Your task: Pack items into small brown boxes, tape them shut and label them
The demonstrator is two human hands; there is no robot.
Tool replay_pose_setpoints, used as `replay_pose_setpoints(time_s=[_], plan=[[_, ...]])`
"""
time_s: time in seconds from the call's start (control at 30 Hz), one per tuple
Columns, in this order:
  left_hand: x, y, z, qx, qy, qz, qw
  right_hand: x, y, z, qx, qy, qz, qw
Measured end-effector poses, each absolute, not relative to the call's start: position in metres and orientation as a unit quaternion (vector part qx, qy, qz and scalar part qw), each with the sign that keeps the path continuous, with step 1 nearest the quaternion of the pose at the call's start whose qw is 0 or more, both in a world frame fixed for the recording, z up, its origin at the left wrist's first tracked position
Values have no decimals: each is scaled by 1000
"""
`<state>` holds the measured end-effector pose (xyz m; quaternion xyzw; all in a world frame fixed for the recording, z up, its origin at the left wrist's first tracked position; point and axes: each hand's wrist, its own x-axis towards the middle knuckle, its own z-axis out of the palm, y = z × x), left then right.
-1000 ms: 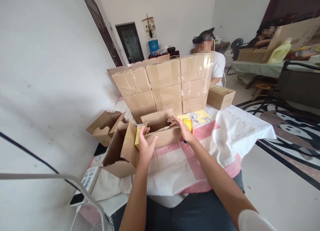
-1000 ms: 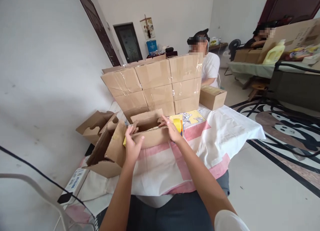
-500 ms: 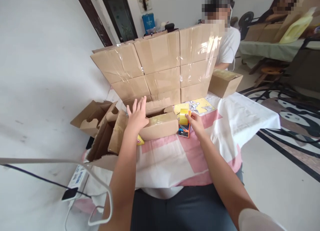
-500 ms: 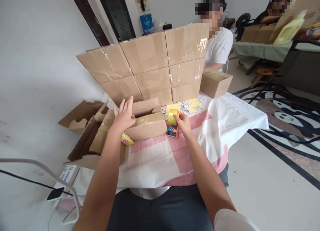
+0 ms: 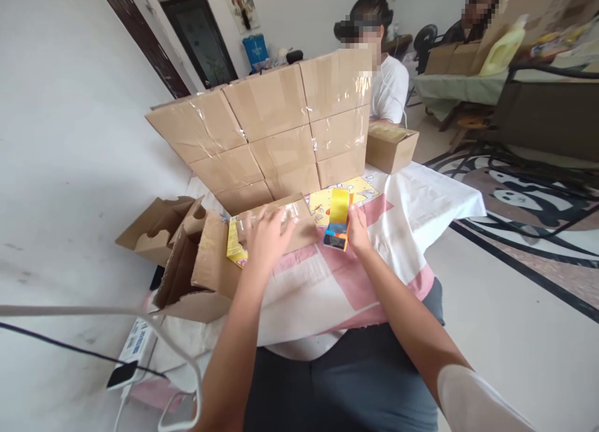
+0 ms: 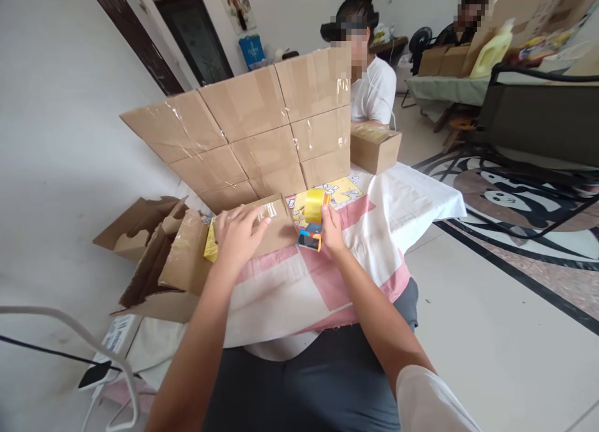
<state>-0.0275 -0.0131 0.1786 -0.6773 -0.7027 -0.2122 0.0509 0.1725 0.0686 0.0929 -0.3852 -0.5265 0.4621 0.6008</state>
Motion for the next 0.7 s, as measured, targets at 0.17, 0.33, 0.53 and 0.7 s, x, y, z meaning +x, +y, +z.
replay_pose_setpoints(time_s=[0.17,0.33,0.53,0.7], plan=[[40,-34,151,-704,-546,-413,-187,183,42,108,-339,-595,358,635],[69,-42,132,-559,-527,-555,-321,190,66,100,-374,-563,285,680],[80,-64,97,-553,-588,-448,-384,191,67,104,-355,-368,425,747],[73,-96,97,-681,-568,-439,-143,184,34,110,-332,-328,517,717]])
